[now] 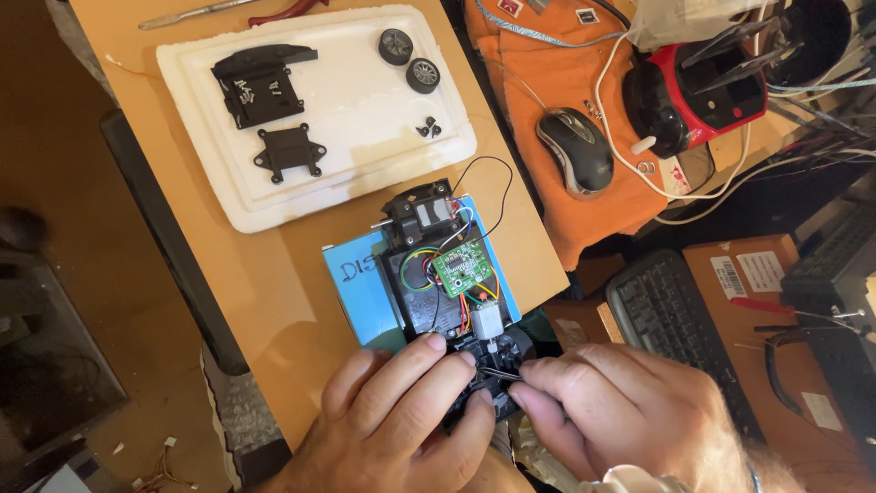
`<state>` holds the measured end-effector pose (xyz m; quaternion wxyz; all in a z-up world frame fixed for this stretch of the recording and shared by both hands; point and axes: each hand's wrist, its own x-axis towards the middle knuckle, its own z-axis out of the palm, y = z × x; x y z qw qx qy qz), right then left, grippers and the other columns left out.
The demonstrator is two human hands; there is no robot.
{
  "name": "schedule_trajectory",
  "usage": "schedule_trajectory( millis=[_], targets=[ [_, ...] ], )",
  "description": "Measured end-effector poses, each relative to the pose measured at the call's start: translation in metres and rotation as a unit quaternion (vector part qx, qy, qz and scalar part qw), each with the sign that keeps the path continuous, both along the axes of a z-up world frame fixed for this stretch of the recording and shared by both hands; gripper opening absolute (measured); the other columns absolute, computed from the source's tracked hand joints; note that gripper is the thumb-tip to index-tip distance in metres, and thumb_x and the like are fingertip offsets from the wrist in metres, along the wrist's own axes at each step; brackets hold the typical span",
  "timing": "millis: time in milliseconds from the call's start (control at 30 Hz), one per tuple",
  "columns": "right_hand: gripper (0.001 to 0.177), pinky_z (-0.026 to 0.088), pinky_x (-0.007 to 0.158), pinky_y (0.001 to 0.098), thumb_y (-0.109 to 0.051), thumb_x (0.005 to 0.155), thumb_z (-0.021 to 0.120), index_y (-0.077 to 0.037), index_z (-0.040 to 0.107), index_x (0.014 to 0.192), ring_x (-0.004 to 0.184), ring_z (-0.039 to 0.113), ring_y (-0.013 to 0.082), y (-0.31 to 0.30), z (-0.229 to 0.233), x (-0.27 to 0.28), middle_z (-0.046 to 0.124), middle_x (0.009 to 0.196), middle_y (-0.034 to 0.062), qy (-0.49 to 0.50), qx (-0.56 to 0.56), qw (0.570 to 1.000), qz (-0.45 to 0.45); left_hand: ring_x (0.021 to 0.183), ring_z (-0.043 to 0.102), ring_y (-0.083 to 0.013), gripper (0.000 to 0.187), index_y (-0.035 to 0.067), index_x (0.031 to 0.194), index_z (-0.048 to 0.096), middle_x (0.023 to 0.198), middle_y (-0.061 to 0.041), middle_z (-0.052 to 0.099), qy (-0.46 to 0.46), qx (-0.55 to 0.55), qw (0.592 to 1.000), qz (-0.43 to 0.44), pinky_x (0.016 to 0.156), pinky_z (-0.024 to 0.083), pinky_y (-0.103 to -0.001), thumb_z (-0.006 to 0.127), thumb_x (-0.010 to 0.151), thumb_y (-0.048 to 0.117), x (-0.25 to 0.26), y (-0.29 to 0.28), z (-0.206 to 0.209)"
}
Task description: Using tweezers to route wires and connect components inside a small electronic device chassis on a workbench.
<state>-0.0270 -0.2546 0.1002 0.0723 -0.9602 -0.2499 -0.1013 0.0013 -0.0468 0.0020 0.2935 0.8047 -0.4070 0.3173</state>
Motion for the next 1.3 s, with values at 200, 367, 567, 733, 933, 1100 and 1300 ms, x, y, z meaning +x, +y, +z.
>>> schedule_trajectory(
  millis=[200,367,567,733,933,1100,1300],
  targets=[
    [0.009,0.053,0.061,0.0266,-0.019,0.091,0.071,-0.011,0.069,0.09,0.064,0.066,0.0151,0.001,-0.003,-0.002,0.072,0.081,-0.0006,0.016,0.032,0.999,-0.012,0.115,0.065,-0.0179,0.012,0.026,0.108,0.064,0.12,0.0,0.065,0.002,-0.002,1.0,-0.002,0.085,0.049,-0.036,0.055,0.104,0.019,0.0,0.0,0.001],
    [0.008,0.052,0.06,0.0269,-0.019,0.092,0.07,-0.011,0.067,0.092,0.064,0.065,0.0151,-0.002,-0.008,-0.006,0.071,0.082,-0.0019,0.027,0.051,0.998,-0.019,0.114,0.066,-0.0179,0.011,0.027,0.106,0.064,0.119,0.001,0.066,-0.001,-0.008,1.0,0.001,0.084,0.049,-0.036,0.055,0.103,0.02,0.001,-0.001,0.0],
    [0.01,0.054,0.063,0.0275,-0.017,0.091,0.07,-0.008,0.066,0.092,0.066,0.065,0.018,-0.003,-0.015,-0.009,0.071,0.082,0.0009,0.024,0.084,0.996,-0.017,0.113,0.066,-0.0182,0.009,0.027,0.105,0.063,0.118,0.001,0.066,-0.003,-0.019,1.0,0.001,0.083,0.049,-0.035,0.057,0.103,0.021,0.001,-0.002,0.001],
    [0.011,0.057,0.066,0.0271,-0.02,0.089,0.072,-0.01,0.068,0.091,0.068,0.069,0.0181,-0.005,-0.024,-0.015,0.072,0.08,0.0014,0.017,0.109,0.993,-0.053,0.113,0.065,-0.0189,0.006,0.026,0.106,0.062,0.117,0.0,0.067,-0.006,-0.021,1.0,-0.002,0.083,0.05,-0.036,0.058,0.103,0.022,0.002,-0.002,0.002],
    [0.011,0.055,0.059,0.0271,-0.019,0.088,0.072,-0.01,0.068,0.089,0.062,0.067,0.0174,-0.006,-0.033,-0.019,0.071,0.075,0.0012,-0.003,0.141,0.988,-0.069,0.115,0.063,-0.0187,0.008,0.026,0.109,0.062,0.119,0.0,0.067,-0.008,-0.016,1.0,0.007,0.086,0.048,-0.036,0.055,0.105,0.024,0.0,-0.001,0.003],
    [0.01,0.057,0.069,0.0281,-0.023,0.088,0.074,-0.015,0.069,0.091,0.071,0.071,0.0166,-0.007,-0.04,-0.024,0.073,0.08,-0.0028,-0.031,0.133,0.985,-0.109,0.114,0.069,-0.0227,0.011,0.024,0.117,0.057,0.12,-0.003,0.068,0.008,-0.003,1.0,-0.009,0.087,0.049,-0.039,0.055,0.106,0.026,-0.002,0.003,0.007],
    [0.01,0.057,0.069,0.0282,-0.022,0.087,0.076,-0.014,0.07,0.091,0.074,0.072,0.0165,-0.012,-0.045,-0.023,0.073,0.08,-0.0022,-0.041,0.14,0.984,-0.106,0.12,0.069,-0.0305,0.045,0.012,0.119,0.057,0.123,-0.011,0.068,0.085,-0.031,0.992,-0.082,0.097,0.042,-0.044,0.029,0.111,0.046,-0.002,0.013,0.009]
  ],
)
